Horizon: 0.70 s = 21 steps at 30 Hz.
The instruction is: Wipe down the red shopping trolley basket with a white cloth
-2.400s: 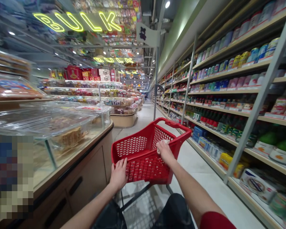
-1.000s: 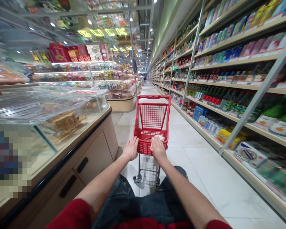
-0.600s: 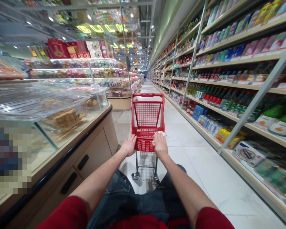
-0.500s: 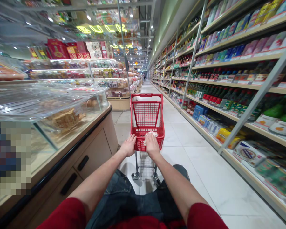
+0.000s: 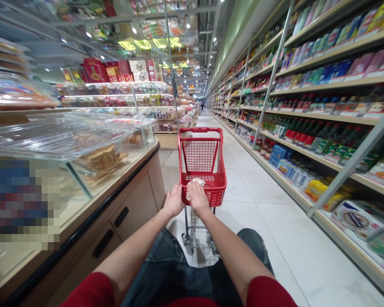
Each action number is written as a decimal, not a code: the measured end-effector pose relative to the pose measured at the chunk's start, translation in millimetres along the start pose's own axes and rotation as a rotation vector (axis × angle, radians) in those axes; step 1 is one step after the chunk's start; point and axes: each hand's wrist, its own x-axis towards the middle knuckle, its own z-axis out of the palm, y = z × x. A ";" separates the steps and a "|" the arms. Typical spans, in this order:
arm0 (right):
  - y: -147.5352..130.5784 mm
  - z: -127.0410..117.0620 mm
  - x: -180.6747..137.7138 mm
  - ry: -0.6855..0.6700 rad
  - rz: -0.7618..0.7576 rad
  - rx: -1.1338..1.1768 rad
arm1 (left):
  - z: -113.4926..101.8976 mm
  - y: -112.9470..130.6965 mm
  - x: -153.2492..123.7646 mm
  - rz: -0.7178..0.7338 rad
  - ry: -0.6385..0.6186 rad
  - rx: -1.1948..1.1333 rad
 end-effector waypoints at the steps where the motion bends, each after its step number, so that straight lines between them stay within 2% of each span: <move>1: -11.4 2.5 5.3 -0.011 -0.041 0.009 | 0.7 -2.3 -1.3 -0.035 -0.025 -0.004; 4: -23.4 7.0 13.1 -0.011 -0.133 0.009 | 1.2 -13.3 -4.5 -0.078 -0.082 0.015; 7: 2.9 7.3 3.5 0.018 -0.155 -0.022 | 0.8 -23.9 -6.7 -0.105 -0.065 0.032; 9: 26.2 6.0 -6.1 0.077 -0.095 -0.045 | 0.9 -25.9 -7.1 -0.085 -0.036 0.029; 11: 37.8 5.1 -11.4 0.148 -0.018 -0.059 | 1.5 -23.0 -6.3 -0.041 -0.007 0.013; 13: 31.0 6.3 -9.7 0.176 -0.011 -0.057 | 2.3 -17.1 -5.3 -0.006 0.004 -0.001; 18: -12.1 14.9 5.1 0.095 -0.203 -0.019 | 4.9 -11.2 -8.0 -0.005 -0.029 0.011; 21: -7.7 13.8 -3.3 0.145 -0.212 0.010 | 8.9 -15.1 -12.6 -0.028 0.008 -0.093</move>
